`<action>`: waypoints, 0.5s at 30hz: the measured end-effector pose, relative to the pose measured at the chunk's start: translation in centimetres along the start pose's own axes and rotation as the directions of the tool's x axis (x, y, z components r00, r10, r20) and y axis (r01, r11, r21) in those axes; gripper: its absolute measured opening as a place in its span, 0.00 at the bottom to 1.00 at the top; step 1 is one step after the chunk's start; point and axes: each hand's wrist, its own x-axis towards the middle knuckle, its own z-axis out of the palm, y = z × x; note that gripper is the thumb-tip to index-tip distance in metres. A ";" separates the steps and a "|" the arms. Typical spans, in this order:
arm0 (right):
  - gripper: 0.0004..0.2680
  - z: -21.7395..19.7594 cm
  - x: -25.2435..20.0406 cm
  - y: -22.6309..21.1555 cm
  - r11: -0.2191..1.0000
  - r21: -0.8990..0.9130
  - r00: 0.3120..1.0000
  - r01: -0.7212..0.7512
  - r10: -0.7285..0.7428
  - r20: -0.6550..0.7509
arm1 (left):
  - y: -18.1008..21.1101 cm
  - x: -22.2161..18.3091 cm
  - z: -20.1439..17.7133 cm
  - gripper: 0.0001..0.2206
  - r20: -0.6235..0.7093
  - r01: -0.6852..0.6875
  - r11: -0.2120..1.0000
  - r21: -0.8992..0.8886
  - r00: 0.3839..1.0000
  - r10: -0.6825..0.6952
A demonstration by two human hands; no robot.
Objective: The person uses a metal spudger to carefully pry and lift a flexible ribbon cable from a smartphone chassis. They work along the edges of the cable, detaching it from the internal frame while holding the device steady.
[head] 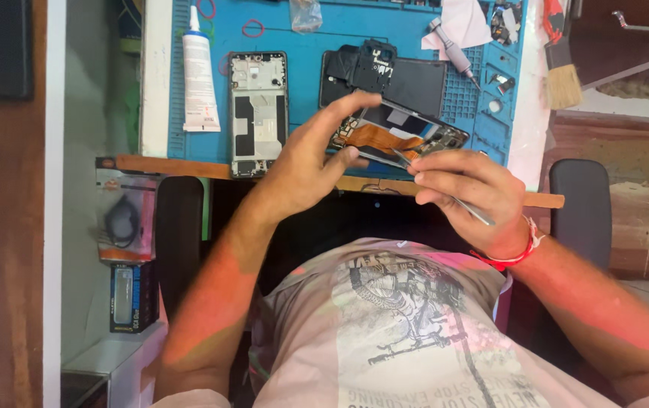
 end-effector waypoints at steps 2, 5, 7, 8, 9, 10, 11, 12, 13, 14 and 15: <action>0.09 0.0 0.0 0.3 0.999 -0.007 0.999 0.046 -0.046 0.025 | -0.5 -0.2 0.2 0.19 0.014 0.000 0.998 0.060 1.000 -0.001; 0.10 -0.2 0.0 0.8 0.993 -0.016 0.990 0.121 -0.120 0.073 | -1.0 -0.5 0.3 0.16 0.016 0.042 0.999 0.010 0.999 -0.042; 0.10 -0.2 0.1 1.1 0.986 -0.007 0.982 0.167 -0.166 0.095 | -1.2 -0.6 0.4 0.17 0.016 0.035 0.998 -0.046 0.999 -0.034; 0.10 -0.3 0.2 1.1 0.981 -0.019 0.975 0.194 -0.190 0.118 | -1.4 -0.7 0.4 0.18 0.017 0.006 0.998 -0.062 1.000 -0.005; 0.11 -0.4 0.3 1.1 0.975 -0.030 0.967 0.220 -0.214 0.141 | -1.5 -0.7 0.4 0.19 0.017 -0.023 0.997 -0.079 1.000 0.024; 0.11 -0.5 0.4 1.1 0.968 -0.039 0.957 0.248 -0.238 0.164 | -1.7 -0.8 0.5 0.19 0.022 -0.027 0.993 -0.111 0.999 0.030; 0.11 -0.6 0.5 1.0 0.965 -0.053 0.953 0.258 -0.245 0.180 | -1.9 -0.8 0.7 0.20 0.026 -0.032 0.989 -0.143 0.999 0.036; 0.12 -0.7 0.6 0.7 0.961 -0.066 0.948 0.269 -0.252 0.195 | -2.0 -0.8 0.7 0.20 0.031 -0.036 0.984 -0.174 0.999 0.042; 0.12 -0.8 0.7 0.4 0.957 -0.078 0.943 0.279 -0.258 0.210 | -2.0 -0.9 0.8 0.20 0.024 -0.046 0.984 -0.170 0.998 0.051; 0.12 -0.8 0.8 0.1 0.953 -0.098 0.940 0.286 -0.260 0.219 | -2.0 -1.0 1.0 0.20 0.020 -0.057 0.984 -0.167 0.998 0.061; 0.11 -0.8 0.9 -0.3 0.949 -0.118 0.938 0.293 -0.261 0.229 | -2.0 -1.1 1.1 0.20 0.015 -0.068 0.984 -0.164 0.997 0.072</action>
